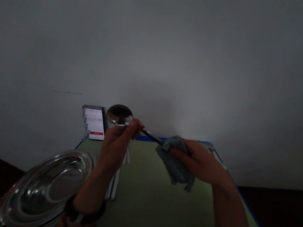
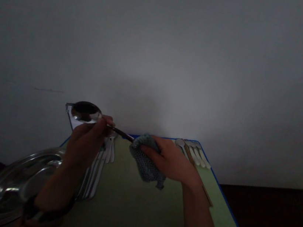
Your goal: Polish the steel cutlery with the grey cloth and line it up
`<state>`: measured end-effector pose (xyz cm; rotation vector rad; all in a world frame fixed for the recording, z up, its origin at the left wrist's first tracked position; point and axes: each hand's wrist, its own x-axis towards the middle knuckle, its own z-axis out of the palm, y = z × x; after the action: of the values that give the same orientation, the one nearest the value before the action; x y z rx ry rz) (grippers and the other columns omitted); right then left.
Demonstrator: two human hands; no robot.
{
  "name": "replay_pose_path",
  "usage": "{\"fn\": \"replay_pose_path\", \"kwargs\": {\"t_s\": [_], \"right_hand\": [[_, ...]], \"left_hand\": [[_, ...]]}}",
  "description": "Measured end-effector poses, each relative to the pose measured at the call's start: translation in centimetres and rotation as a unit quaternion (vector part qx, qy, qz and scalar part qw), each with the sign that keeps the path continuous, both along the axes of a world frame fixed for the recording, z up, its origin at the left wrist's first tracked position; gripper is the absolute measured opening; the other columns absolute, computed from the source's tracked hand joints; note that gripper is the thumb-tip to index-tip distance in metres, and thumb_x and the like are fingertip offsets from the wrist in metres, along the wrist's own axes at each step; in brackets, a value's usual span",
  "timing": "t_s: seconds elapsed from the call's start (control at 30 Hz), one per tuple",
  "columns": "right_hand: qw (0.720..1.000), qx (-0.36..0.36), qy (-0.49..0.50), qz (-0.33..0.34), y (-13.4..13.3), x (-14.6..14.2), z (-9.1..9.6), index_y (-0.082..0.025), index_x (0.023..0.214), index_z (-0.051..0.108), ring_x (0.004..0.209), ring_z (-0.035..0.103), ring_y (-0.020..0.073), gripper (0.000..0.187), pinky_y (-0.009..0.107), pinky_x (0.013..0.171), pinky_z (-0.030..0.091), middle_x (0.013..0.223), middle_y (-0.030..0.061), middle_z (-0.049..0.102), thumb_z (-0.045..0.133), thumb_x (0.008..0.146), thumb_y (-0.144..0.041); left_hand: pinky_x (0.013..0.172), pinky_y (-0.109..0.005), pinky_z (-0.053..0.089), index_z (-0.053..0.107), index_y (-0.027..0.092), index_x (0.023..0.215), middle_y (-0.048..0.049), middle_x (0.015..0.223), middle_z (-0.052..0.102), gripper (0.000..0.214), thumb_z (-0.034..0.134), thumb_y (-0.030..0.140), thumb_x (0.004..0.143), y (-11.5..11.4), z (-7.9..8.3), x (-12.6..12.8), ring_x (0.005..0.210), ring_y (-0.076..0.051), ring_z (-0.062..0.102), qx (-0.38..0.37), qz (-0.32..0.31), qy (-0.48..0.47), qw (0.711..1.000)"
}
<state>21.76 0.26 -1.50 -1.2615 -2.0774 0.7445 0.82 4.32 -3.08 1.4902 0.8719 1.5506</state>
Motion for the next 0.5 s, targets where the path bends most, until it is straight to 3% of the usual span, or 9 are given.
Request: {"fn": "replay_pose_path", "kwargs": {"t_s": [0.13, 0.23, 0.3, 0.37, 0.43, 0.5], "right_hand": [[0.995, -0.042, 0.086, -0.035, 0.4, 0.0, -0.8, -0.017, 0.081, 0.058, 0.062, 0.051, 0.012, 0.035, 0.024, 0.054, 0.041, 0.069, 0.0003, 0.057, 0.047, 0.081, -0.05], [0.967, -0.072, 0.226, -0.097, 1.3, -0.6, -2.0, -0.018, 0.089, 0.059, 0.083, 0.057, 0.0184, 0.045, 0.03, 0.07, 0.047, 0.089, 0.0045, 0.062, 0.043, 0.079, -0.059], [0.923, -0.104, 0.349, -0.12, 2.0, -1.2, -2.7, -0.02, 0.101, 0.057, 0.103, 0.053, 0.0215, 0.053, 0.035, 0.085, 0.044, 0.106, 0.0062, 0.061, 0.034, 0.079, -0.064], [0.869, -0.158, 0.459, -0.095, 2.7, -1.8, -3.2, -0.023, 0.11, 0.054, 0.116, 0.047, 0.0213, 0.054, 0.037, 0.094, 0.039, 0.119, 0.0059, 0.057, 0.033, 0.08, -0.063], [0.811, -0.211, 0.543, -0.05, 3.1, -2.3, -3.3, -0.024, 0.112, 0.053, 0.119, 0.045, 0.0201, 0.049, 0.038, 0.097, 0.036, 0.123, 0.0047, 0.056, 0.035, 0.081, -0.058], [0.766, -0.246, 0.594, -0.02, 3.4, -2.5, -3.2, -0.024, 0.108, 0.057, 0.116, 0.048, 0.0197, 0.044, 0.037, 0.097, 0.037, 0.119, 0.0038, 0.059, 0.037, 0.083, -0.053]], "left_hand": [[0.063, -0.023, 0.046, 0.055, 0.02, 0.067, 0.0017, 0.071, 0.054, 0.023, 0.048, 0.032, 0.086, -0.2, 1.3, 0.0, 0.067, -0.011, 0.054, -0.015, -0.005, -0.123, 0.992], [0.054, -0.025, 0.048, 0.043, 0.021, 0.061, 0.0022, 0.061, 0.048, 0.029, 0.044, 0.035, 0.087, -0.8, 2.6, -1.0, 0.057, -0.012, 0.054, -0.047, -0.025, -0.118, 0.992], [0.036, -0.021, 0.04, 0.041, 0.022, 0.063, 0.0055, 0.05, 0.041, 0.031, 0.041, 0.04, 0.087, -1.4, 3.1, -1.6, 0.037, -0.008, 0.045, -0.101, -0.072, -0.072, 0.99], [0.026, -0.017, 0.025, 0.043, 0.022, 0.067, 0.0092, 0.041, 0.032, 0.03, 0.04, 0.045, 0.087, -1.9, 3.2, -1.9, 0.026, -0.005, 0.029, -0.132, -0.114, -0.016, 0.985], [0.027, -0.014, 0.018, 0.047, 0.021, 0.069, 0.0099, 0.041, 0.029, 0.029, 0.042, 0.044, 0.087, -2.1, 2.9, -1.9, 0.029, -0.004, 0.024, -0.149, -0.144, 0.053, 0.977], [0.031, -0.014, 0.021, 0.05, 0.019, 0.071, 0.009, 0.046, 0.031, 0.026, 0.044, 0.038, 0.087, -2.3, 2.7, -1.7, 0.035, -0.004, 0.028, -0.155, -0.165, 0.119, 0.967]]}}
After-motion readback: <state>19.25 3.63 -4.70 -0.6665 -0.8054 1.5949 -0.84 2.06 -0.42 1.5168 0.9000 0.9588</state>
